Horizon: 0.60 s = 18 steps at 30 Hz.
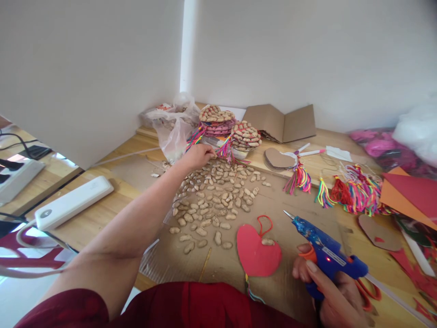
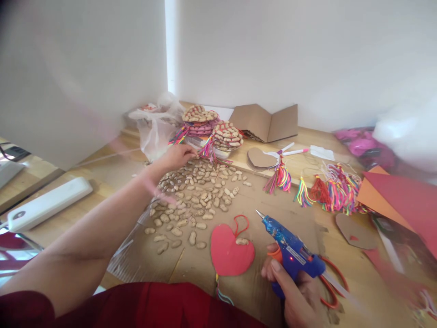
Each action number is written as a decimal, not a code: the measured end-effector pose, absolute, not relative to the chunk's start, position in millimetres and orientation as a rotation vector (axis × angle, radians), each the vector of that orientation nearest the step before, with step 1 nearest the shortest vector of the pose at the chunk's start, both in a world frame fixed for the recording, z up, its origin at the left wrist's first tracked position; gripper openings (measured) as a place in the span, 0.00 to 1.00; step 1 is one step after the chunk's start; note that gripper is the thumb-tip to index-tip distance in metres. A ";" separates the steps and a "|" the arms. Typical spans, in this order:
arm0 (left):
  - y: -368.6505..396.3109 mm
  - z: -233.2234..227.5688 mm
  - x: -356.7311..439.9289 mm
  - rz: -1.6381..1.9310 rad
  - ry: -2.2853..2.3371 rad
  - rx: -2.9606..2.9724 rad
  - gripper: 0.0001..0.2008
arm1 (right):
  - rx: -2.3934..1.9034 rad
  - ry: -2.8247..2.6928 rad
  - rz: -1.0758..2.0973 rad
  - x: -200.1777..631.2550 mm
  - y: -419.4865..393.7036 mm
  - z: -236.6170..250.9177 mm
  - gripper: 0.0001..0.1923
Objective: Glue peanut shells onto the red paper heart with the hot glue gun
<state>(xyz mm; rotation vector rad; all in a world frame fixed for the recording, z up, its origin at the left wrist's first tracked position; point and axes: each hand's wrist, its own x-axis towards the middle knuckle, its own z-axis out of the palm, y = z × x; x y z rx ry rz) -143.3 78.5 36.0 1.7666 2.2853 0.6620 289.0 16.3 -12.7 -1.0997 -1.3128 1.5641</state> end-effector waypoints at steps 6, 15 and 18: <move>65.5 43.0 -147.7 0.785 2.083 1.626 0.14 | -1.089 -1.335 1.553 290.7 16.7 -13.3 0.14; 54.7 35.6 -164.6 0.575 2.152 1.631 0.14 | -1.154 -1.307 1.558 287.2 15.0 -4.6 0.15; 57.9 31.3 -162.6 0.506 2.193 1.695 0.14 | -1.109 -1.314 1.554 286.1 15.3 -4.9 0.15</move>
